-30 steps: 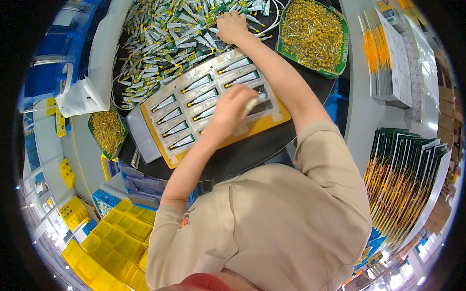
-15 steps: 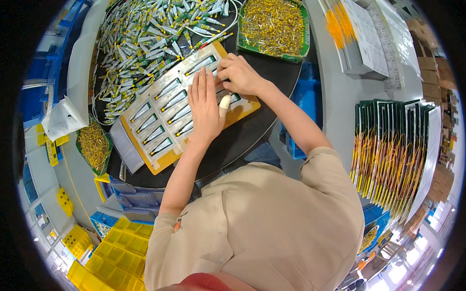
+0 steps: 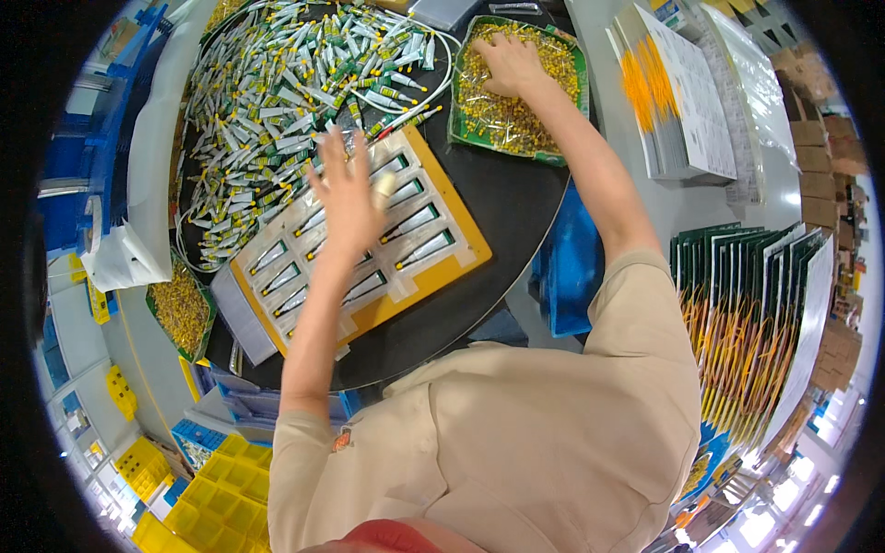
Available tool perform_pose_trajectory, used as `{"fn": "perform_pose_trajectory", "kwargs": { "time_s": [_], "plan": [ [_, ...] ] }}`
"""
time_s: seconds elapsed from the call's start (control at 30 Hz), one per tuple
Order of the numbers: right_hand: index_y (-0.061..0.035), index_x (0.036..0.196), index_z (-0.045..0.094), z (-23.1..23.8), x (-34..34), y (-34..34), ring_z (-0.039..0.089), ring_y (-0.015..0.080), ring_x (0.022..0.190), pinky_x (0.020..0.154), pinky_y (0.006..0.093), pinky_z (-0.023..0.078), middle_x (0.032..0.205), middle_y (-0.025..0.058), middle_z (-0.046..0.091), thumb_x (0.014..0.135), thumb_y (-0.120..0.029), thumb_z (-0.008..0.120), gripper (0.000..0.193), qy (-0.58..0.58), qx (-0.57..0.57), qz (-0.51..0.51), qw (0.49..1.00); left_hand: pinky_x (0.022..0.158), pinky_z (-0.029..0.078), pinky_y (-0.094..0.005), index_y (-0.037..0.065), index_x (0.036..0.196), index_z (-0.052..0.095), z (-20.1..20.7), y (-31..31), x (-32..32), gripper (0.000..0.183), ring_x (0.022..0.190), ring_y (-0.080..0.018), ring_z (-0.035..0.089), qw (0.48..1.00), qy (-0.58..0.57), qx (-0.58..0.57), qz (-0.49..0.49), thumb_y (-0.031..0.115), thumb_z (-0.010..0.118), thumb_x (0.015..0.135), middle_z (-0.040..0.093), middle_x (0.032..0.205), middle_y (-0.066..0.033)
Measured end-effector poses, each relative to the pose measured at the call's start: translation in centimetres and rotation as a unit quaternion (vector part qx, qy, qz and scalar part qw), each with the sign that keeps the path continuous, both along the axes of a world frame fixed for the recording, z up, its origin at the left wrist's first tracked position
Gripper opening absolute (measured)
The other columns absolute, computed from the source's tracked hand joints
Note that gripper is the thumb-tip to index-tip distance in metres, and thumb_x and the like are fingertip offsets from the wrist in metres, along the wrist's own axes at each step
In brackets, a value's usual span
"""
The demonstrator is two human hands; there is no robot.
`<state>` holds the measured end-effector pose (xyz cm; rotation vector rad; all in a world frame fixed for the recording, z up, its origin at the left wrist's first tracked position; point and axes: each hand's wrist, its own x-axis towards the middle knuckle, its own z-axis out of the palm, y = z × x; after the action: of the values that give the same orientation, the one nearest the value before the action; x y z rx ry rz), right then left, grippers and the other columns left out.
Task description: The person assembles small electronic components by placing them into a yellow tray with multiple slots. They pick up components from a pile, align them, and insert them into the tray, repeating this process throughout the clip.
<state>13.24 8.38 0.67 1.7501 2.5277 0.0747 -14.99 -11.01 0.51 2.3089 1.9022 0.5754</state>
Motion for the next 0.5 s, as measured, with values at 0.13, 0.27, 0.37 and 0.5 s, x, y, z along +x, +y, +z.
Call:
{"fn": "perform_pose_trajectory", "kwargs": {
  "time_s": [0.13, 0.27, 0.37, 0.5],
  "plan": [
    [-0.0219, 0.129, 0.053, 1.0, -0.2, -0.4, 0.056, 0.0315, 0.12, 0.095, 0.0508, 0.043, 0.119, 0.0078, 0.06, 0.076, -0.028, 0.079, 0.059, 0.01, -0.028, -0.018, 0.999, 0.112, 0.011, -0.0732, 0.006, 0.155, 0.029, 0.0, 5.8, -5.7, 0.072, 0.15, -0.0457, 0.012, 0.996, 0.009, 0.046, 0.078, 0.035, 0.061, 0.097, 0.019, 0.16, -0.027],
    [-0.0207, 0.121, 0.062, 0.7, -0.8, -2.8, 0.057, 0.0297, 0.115, 0.094, 0.0492, 0.044, 0.112, 0.0085, 0.063, 0.071, -0.027, 0.078, 0.053, 0.077, 0.042, 0.13, 0.988, 0.112, 0.011, -0.0725, 0.009, 0.153, 0.033, 0.3, 8.1, -6.5, 0.067, 0.149, -0.0461, 0.014, 0.996, -0.014, 0.062, 0.068, 0.033, 0.062, 0.097, 0.019, 0.161, -0.0246],
    [-0.0209, 0.116, 0.067, 0.3, -1.3, -4.0, 0.055, 0.0293, 0.115, 0.092, 0.0478, 0.044, 0.112, 0.0079, 0.061, 0.067, -0.019, 0.079, 0.051, 0.012, 0.016, 0.154, 0.988, 0.113, 0.011, -0.0709, 0.011, 0.152, 0.036, 0.4, 8.4, -4.5, 0.065, 0.149, -0.0455, 0.014, 0.997, -0.044, 0.05, 0.039, 0.032, 0.063, 0.096, 0.019, 0.161, -0.0235],
    [-0.0184, 0.112, 0.069, 0.5, -1.5, -3.8, 0.053, 0.0297, 0.116, 0.092, 0.0476, 0.043, 0.111, 0.0094, 0.059, 0.063, -0.014, 0.081, 0.05, -0.032, 0.008, 0.158, 0.987, 0.116, 0.012, -0.0672, 0.018, 0.151, 0.04, 0.4, 7.9, -2.6, 0.063, 0.151, -0.0431, 0.013, 0.997, -0.069, 0.007, 0.022, 0.023, 0.065, 0.094, 0.018, 0.163, -0.0191]
  ]
}}
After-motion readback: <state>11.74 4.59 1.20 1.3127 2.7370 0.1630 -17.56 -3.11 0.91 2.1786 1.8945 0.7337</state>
